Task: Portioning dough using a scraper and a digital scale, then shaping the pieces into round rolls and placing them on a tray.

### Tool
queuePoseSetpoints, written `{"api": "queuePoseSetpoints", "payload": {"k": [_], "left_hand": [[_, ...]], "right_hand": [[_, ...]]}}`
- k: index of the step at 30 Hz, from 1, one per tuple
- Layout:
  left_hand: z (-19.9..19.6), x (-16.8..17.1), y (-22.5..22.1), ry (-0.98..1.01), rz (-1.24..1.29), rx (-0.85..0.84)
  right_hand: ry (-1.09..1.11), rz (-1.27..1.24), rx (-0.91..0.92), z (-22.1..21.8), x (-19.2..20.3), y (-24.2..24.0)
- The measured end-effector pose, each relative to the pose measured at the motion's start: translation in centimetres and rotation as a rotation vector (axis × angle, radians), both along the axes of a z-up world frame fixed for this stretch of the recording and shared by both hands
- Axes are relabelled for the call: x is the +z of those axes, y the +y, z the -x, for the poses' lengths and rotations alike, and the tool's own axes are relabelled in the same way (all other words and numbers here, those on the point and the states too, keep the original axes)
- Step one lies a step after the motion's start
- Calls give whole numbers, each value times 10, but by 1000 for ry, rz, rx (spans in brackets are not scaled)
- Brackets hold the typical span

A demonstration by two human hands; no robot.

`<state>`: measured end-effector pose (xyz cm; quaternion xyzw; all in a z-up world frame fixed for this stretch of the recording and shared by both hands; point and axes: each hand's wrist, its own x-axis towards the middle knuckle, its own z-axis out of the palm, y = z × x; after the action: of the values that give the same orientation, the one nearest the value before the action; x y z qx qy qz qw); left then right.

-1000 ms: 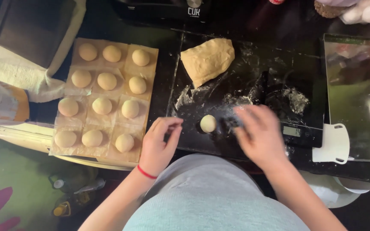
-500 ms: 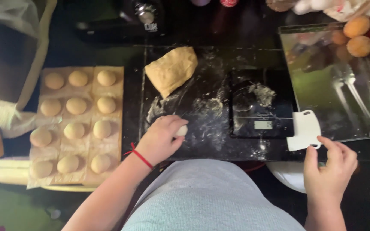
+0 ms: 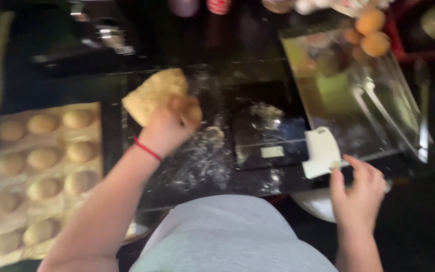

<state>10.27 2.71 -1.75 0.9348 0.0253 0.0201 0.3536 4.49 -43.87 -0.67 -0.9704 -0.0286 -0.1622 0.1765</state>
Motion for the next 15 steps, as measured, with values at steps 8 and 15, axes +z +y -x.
{"api": "queuePoseSetpoints", "payload": {"k": [8, 15], "left_hand": [[-155, -99, -8, -209, -440, 23], [-91, -40, -20, -432, -349, 6]], "right_hand": [[3, 130, -90, -27, -11, 18], [154, 65, -95, -43, 9, 39]]}}
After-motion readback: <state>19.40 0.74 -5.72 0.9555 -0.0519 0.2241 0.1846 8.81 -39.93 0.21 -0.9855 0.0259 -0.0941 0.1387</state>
